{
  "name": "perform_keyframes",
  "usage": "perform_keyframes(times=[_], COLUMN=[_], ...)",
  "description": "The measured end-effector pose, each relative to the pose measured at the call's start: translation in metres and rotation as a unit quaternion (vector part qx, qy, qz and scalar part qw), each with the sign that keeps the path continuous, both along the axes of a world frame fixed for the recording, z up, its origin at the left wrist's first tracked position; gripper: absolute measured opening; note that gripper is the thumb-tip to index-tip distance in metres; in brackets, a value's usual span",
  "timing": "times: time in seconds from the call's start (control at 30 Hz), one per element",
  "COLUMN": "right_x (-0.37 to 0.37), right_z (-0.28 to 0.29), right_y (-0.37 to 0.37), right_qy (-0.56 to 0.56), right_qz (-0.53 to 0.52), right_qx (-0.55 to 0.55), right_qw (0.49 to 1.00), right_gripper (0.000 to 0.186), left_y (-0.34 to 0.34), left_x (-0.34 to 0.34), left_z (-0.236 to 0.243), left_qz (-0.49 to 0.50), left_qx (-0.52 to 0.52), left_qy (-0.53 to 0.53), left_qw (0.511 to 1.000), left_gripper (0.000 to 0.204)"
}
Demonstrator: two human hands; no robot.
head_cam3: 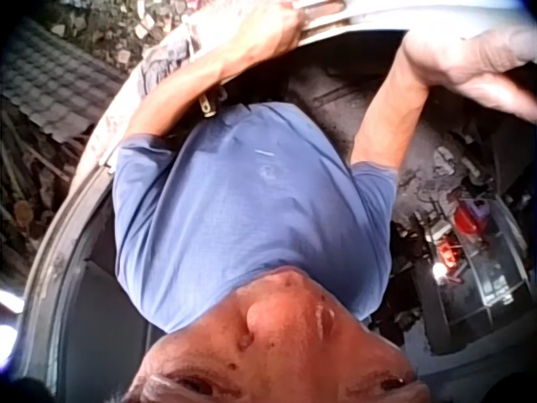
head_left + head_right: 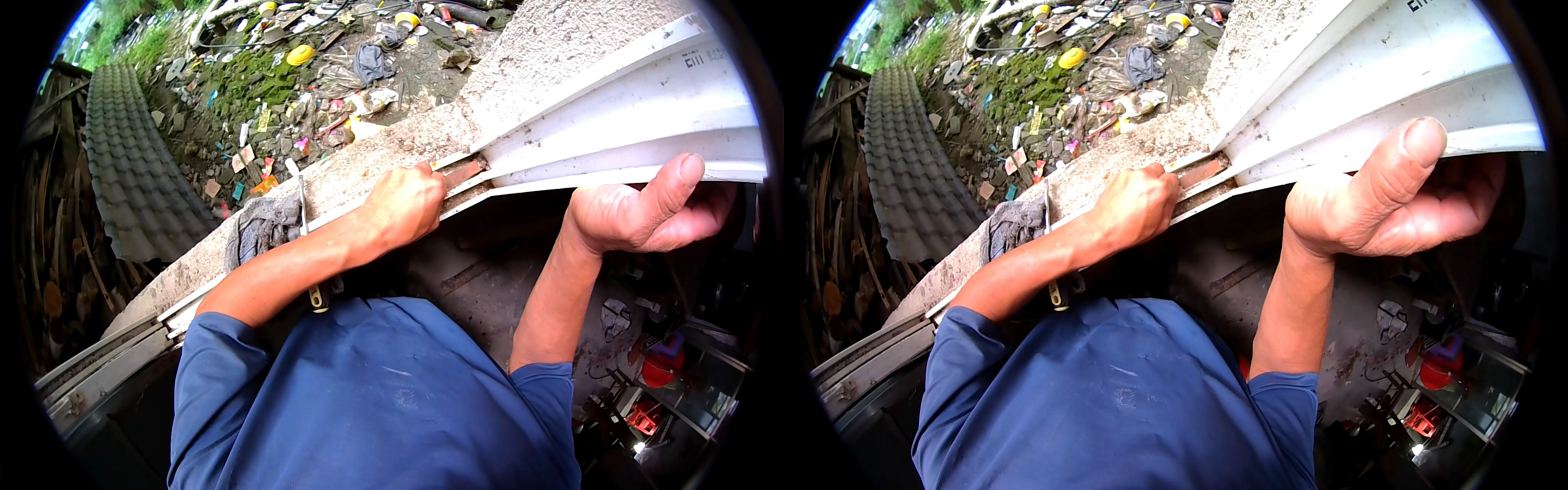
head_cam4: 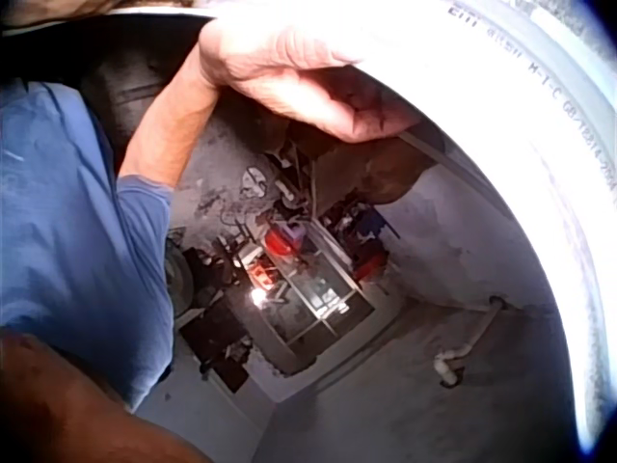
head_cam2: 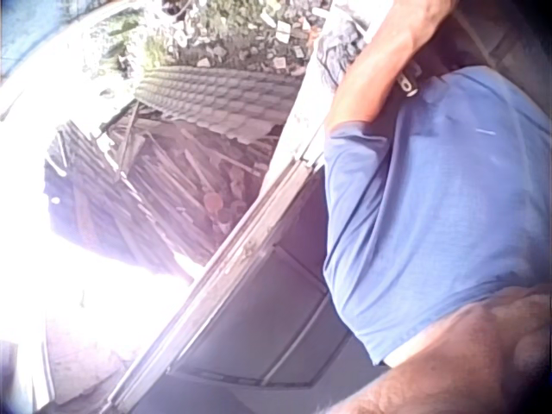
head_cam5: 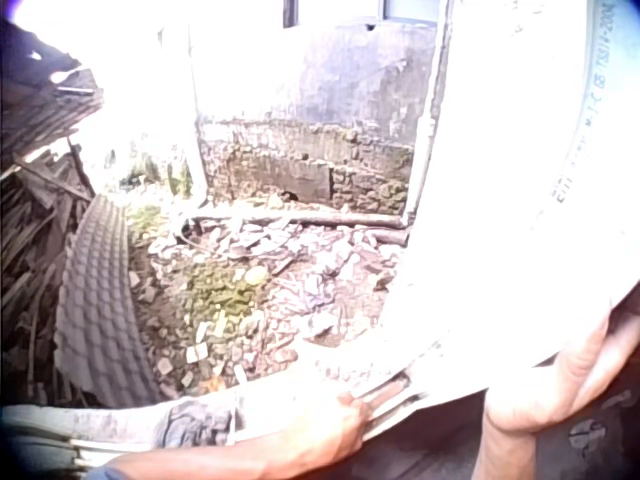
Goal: The person uses a screwdriver to tighten screws into a white window frame attached to a concrete wall. The person holds the frame steady with one hand while turning the screwdriver with the other to secure the frame in place.
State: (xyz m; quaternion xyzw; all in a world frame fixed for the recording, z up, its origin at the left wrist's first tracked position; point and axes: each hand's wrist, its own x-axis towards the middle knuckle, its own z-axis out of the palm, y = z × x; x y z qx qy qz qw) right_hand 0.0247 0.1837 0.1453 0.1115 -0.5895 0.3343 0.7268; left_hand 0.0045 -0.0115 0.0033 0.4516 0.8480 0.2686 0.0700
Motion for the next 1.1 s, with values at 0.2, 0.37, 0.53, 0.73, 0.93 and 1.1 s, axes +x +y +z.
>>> perform_keyframes(times=[0.2,0.37,0.53,0.73,0.93,1.1], right_x=[-0.001,-0.001,0.0,0.002,0.002,0.002], right_z=[0.001,0.0,-0.001,-0.001,-0.001,-0.002], right_y=[-0.004,-0.004,-0.003,-0.003,-0.002,0.002], right_qy=[0.002,0.0,0.0,-0.013,-0.011,-0.011], right_qz=[0.006,0.012,0.014,0.005,0.002,-0.006], right_qx=[-0.02,-0.022,-0.02,-0.018,-0.007,0.002], right_qw=[1.0,1.0,1.0,1.0,1.0,1.0], right_gripper=[0.062,0.061,0.06,0.06,0.059,0.059], left_y=[-0.004,-0.008,-0.01,-0.022,-0.047,-0.064], left_x=[0.0,-0.003,0.0,0.002,-0.003,-0.035], left_z=[0.004,0.002,0.006,0.013,0.019,0.021], left_qz=[0.006,0.002,0.029,0.04,0.067,0.146], left_qx=[0.018,0.046,0.059,0.085,0.086,0.032], left_qy=[-0.006,-0.026,-0.026,-0.033,-0.029,-0.047], left_qw=[1.0,0.999,0.998,0.995,0.994,0.988], left_gripper=[0.006,0.004,0.007,0.012,0.01,0.019])
